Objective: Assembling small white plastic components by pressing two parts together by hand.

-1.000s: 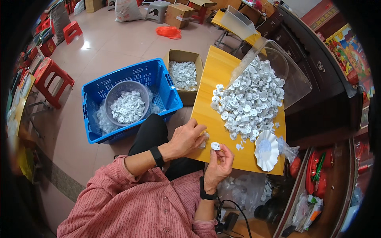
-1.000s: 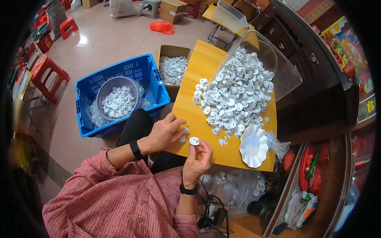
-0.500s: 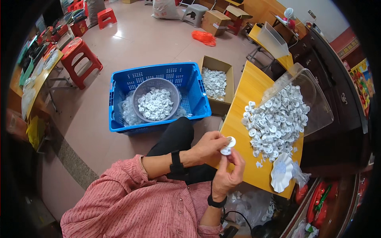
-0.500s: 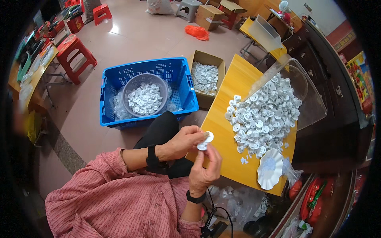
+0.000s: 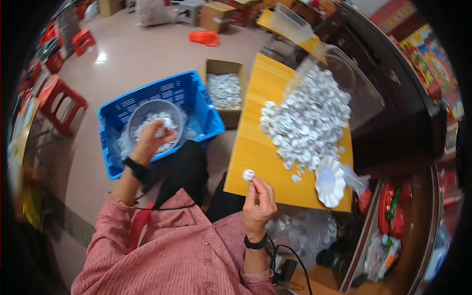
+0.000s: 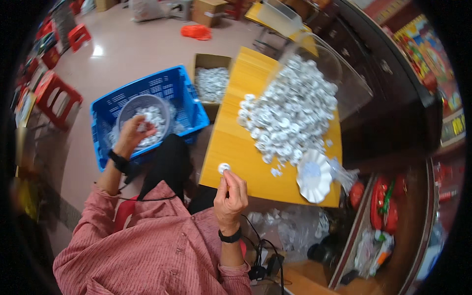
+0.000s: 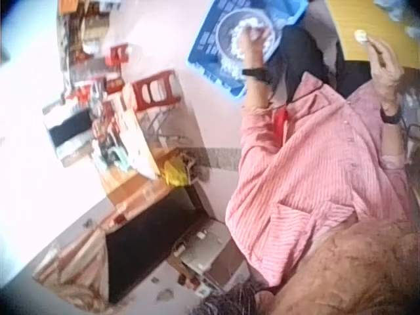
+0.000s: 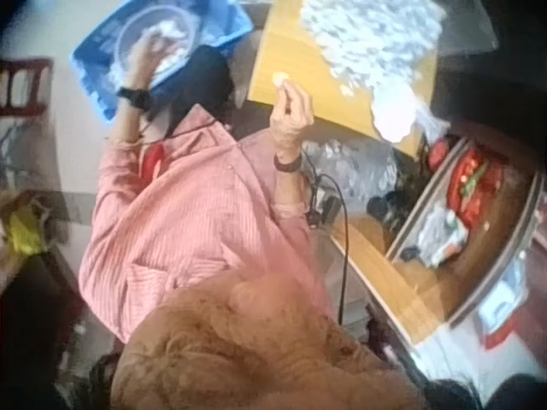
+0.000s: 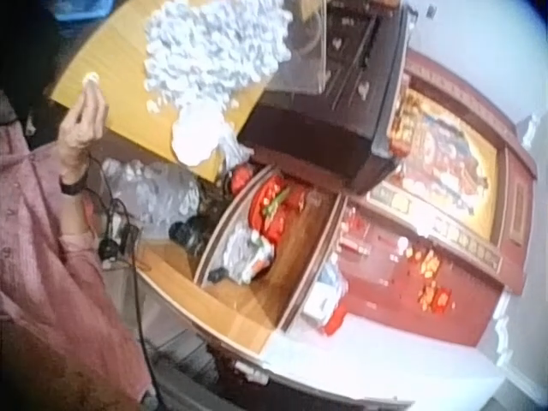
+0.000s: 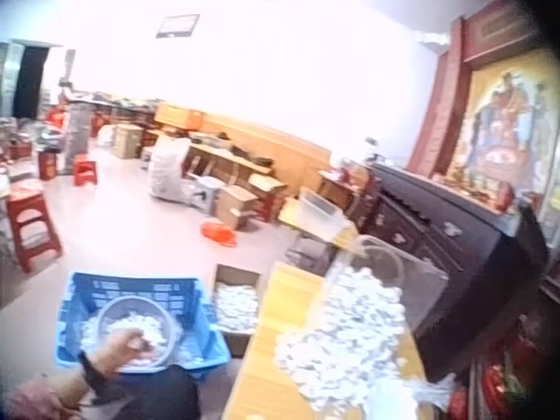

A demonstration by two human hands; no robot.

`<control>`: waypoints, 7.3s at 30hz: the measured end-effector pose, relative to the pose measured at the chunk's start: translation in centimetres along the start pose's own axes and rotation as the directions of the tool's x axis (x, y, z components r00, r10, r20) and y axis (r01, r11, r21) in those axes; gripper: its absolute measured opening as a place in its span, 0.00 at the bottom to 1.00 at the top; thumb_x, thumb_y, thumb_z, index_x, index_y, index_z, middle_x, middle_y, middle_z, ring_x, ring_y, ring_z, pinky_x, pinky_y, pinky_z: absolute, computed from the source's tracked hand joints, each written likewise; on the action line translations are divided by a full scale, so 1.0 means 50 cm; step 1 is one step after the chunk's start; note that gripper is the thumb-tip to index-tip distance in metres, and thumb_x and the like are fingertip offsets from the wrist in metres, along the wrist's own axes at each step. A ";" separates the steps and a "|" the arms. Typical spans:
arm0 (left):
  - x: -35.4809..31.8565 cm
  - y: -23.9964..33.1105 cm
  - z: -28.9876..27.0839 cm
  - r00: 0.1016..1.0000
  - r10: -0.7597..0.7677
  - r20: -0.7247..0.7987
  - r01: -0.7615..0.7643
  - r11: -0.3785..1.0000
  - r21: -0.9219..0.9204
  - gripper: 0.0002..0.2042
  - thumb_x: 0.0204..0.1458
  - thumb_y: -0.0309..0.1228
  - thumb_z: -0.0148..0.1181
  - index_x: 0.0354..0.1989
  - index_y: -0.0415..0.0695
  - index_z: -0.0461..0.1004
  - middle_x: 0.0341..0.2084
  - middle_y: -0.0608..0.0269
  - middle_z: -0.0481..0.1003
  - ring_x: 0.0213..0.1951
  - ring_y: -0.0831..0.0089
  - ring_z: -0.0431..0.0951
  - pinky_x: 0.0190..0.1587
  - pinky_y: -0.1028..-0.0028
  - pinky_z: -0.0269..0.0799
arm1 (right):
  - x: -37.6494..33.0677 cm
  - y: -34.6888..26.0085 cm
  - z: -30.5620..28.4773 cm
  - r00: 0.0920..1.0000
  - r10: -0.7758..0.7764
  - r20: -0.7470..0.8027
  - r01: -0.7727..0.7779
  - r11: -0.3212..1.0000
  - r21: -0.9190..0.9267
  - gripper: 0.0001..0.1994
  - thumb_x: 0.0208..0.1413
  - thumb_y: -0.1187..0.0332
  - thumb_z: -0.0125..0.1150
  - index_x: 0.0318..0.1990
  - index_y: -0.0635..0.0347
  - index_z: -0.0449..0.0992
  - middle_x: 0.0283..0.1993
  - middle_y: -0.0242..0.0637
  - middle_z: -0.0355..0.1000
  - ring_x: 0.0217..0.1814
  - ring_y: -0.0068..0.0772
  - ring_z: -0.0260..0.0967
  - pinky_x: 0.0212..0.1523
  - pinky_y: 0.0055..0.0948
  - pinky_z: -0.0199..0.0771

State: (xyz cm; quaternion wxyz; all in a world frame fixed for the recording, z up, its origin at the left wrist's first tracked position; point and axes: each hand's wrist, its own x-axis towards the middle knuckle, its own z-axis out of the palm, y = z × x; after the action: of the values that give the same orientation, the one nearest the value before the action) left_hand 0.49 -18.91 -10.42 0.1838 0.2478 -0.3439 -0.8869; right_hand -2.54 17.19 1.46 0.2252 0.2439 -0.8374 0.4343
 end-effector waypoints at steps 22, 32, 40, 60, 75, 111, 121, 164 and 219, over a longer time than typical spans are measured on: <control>-0.250 -0.120 0.373 0.757 0.244 0.606 -0.648 0.398 0.650 0.05 0.53 0.24 0.63 0.36 0.36 0.77 0.34 0.55 0.75 0.33 0.63 0.79 0.35 0.69 0.75 | -0.001 0.190 -0.133 0.991 0.131 0.028 -0.090 0.805 -0.587 0.09 0.55 0.76 0.59 0.44 0.61 0.79 0.49 0.39 0.72 0.51 0.46 0.67 0.53 0.43 0.66; -0.254 -0.195 0.419 0.604 0.296 0.740 -0.784 0.057 0.618 0.11 0.49 0.21 0.63 0.42 0.37 0.75 0.40 0.52 0.73 0.42 0.54 0.75 0.42 0.64 0.75 | -0.026 0.178 -0.159 0.984 0.176 -0.007 -0.167 0.917 -0.362 0.16 0.49 0.84 0.53 0.48 0.69 0.75 0.52 0.47 0.70 0.54 0.52 0.66 0.58 0.46 0.65; -0.256 -0.215 0.429 0.550 0.248 0.798 -0.798 -0.124 0.589 0.13 0.44 0.21 0.65 0.41 0.41 0.76 0.39 0.56 0.73 0.42 0.56 0.73 0.44 0.63 0.74 | -0.026 0.140 -0.179 0.962 0.170 0.214 -0.049 0.879 -0.474 0.20 0.49 0.83 0.56 0.53 0.68 0.75 0.55 0.45 0.67 0.57 0.51 0.64 0.60 0.45 0.63; -0.266 -0.193 0.390 0.709 -0.402 0.580 0.533 0.844 -0.067 0.16 0.64 0.32 0.56 0.55 0.36 0.73 0.45 0.60 0.76 0.39 0.76 0.77 0.41 0.80 0.76 | -0.052 0.065 -0.121 0.854 0.520 0.022 -0.512 0.831 0.219 0.04 0.57 0.77 0.65 0.36 0.66 0.75 0.32 0.33 0.73 0.30 0.20 0.70 0.34 0.22 0.72; -0.264 -0.170 0.368 0.735 -0.335 0.590 0.452 0.890 -0.057 0.17 0.63 0.28 0.56 0.59 0.37 0.71 0.47 0.59 0.76 0.45 0.74 0.78 0.51 0.75 0.77 | 0.004 -0.005 -0.052 0.916 0.394 0.076 -0.396 0.857 0.330 0.03 0.56 0.78 0.66 0.37 0.68 0.81 0.40 0.32 0.73 0.35 0.20 0.70 0.36 0.18 0.70; -0.253 -0.193 0.426 0.686 -0.365 0.629 0.411 0.908 0.078 0.17 0.60 0.27 0.60 0.57 0.38 0.73 0.48 0.59 0.77 0.43 0.75 0.79 0.51 0.72 0.78 | 0.030 0.007 -0.063 0.852 0.520 0.070 -0.434 0.624 0.650 0.02 0.58 0.79 0.62 0.37 0.70 0.77 0.48 0.38 0.69 0.50 0.28 0.69 0.55 0.28 0.70; -0.259 -0.164 0.429 0.749 -0.262 0.609 0.078 0.947 0.312 0.16 0.57 0.22 0.62 0.55 0.37 0.75 0.46 0.60 0.79 0.47 0.75 0.79 0.53 0.74 0.77 | 0.027 0.001 -0.051 0.923 0.384 0.024 -0.355 0.825 0.439 0.03 0.57 0.81 0.61 0.37 0.70 0.75 0.46 0.40 0.68 0.47 0.30 0.70 0.46 0.27 0.76; -0.030 -0.019 0.165 0.996 0.067 0.065 -0.060 0.993 -0.101 0.13 0.59 0.27 0.62 0.49 0.34 0.75 0.41 0.58 0.79 0.41 0.70 0.80 0.45 0.75 0.79 | -0.033 -0.045 -0.014 0.918 0.110 0.382 -0.212 0.948 0.236 0.02 0.56 0.78 0.62 0.36 0.66 0.77 0.39 0.41 0.74 0.37 0.36 0.73 0.36 0.28 0.75; -0.148 0.012 0.677 0.550 0.697 0.460 -0.834 0.433 0.341 0.10 0.64 0.30 0.56 0.45 0.35 0.76 0.29 0.61 0.79 0.28 0.80 0.79 0.30 0.80 0.75 | -0.146 -0.005 0.062 0.716 0.084 0.693 -0.494 0.763 0.417 0.14 0.60 0.68 0.63 0.49 0.66 0.74 0.30 0.39 0.73 0.30 0.29 0.71 0.33 0.27 0.71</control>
State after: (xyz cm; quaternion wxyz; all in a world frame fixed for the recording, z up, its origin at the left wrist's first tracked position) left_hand -12.59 1.89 14.00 0.4487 -0.0114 -0.6660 -0.5957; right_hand 2.76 16.04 -4.30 -0.2320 0.2906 -0.7186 0.5876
